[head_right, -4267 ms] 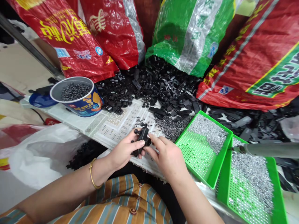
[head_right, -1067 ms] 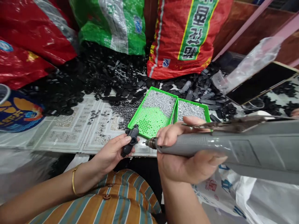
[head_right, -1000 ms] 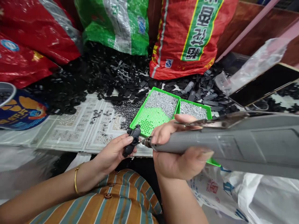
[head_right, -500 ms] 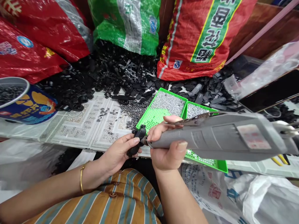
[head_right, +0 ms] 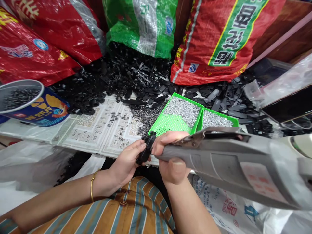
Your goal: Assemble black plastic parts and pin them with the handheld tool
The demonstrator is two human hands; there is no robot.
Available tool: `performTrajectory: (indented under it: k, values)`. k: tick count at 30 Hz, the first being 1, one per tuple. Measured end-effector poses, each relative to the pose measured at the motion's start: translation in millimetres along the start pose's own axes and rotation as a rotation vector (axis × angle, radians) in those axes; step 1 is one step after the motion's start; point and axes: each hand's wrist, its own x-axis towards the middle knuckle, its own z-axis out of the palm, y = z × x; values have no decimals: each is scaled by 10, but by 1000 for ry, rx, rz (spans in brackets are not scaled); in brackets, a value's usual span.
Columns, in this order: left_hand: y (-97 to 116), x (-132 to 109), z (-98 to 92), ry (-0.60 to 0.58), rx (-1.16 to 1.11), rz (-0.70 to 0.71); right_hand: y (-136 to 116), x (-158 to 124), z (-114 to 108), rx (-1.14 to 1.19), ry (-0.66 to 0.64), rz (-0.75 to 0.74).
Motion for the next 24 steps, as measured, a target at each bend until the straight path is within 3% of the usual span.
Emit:
performTrajectory:
  k: [10, 13, 16, 19, 21, 24]
  values:
    - [-7, 4, -50, -26, -9, -20, 48, -48, 32, 8, -1, 16]
    - [45, 6, -71, -72, 36, 5, -63, -18, 8, -16, 16, 58]
    - [139, -10, -137, -80, 110, 37, -269, 50, -114, -104, 90, -3]
    - [282, -88, -323, -102, 149, 5, -386, 117, -354, -257, 241, -114]
    - [407, -174, -546, -104, 215, -40, -360, 133, -552, -359, 367, -147]
    - [625, -364, -1012, 42, 325, -54, -229, 104, -826, -539, 522, -185]
